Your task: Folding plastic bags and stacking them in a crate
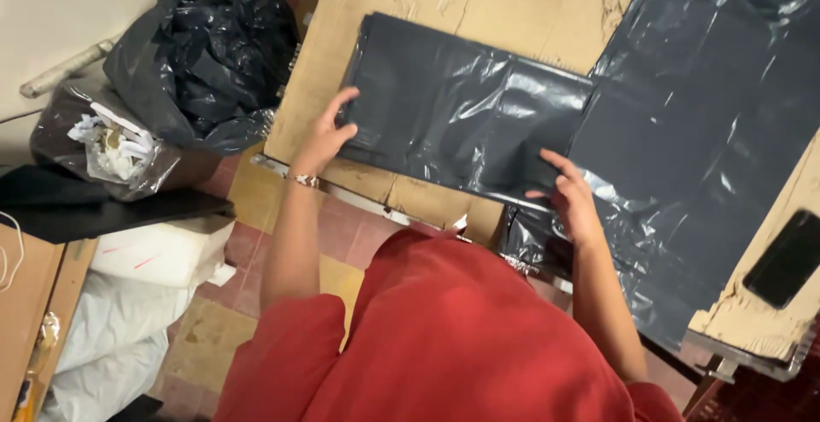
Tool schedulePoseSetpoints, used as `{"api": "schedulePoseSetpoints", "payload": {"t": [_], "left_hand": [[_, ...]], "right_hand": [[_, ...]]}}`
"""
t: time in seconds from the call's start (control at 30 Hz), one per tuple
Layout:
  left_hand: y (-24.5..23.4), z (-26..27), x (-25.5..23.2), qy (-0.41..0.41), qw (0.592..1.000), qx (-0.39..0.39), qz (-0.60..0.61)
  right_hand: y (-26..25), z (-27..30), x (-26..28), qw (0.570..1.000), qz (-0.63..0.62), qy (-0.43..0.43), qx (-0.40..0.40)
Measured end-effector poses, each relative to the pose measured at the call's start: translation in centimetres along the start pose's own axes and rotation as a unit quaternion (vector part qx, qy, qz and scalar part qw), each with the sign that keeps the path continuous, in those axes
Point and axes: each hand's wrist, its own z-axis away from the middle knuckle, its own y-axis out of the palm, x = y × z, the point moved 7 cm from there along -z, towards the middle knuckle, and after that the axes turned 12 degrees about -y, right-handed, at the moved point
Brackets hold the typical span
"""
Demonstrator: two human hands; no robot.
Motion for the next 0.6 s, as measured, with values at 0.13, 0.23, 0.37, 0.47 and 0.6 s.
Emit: {"api": "schedulePoseSetpoints", "payload": {"t": [0.13,0.23,0.37,0.47,0.6], "left_hand": [[0.7,-0.5,2.1,-0.005,0.995,-0.015,-0.094],[-0.2,-1.3,3.0,-0.057,0.985,-0.124,-0.101],[-1.3,-1.5,5.3,-0.086,0.948,-0.274,-0.137],[-1.5,-0.3,6.0,0.1,0.928,-0.303,-0.195],[0.8,7.1,0.4,0.296,0.855,-0.267,-0.331]], "right_hand": [[0.0,-0.2,-0.2,0.99,0.117,-0.073,-0.038],[-0.3,-0.4,1.0,0.968,0.174,-0.122,-0.135],[-0.2,1.4,2.2,0.886,0.368,-0.237,-0.154],[0.1,3.4,0.6,0.789,0.521,-0.308,-0.109],[0.1,6.2,-2.6,0.743,0.607,-0.277,-0.057]]}}
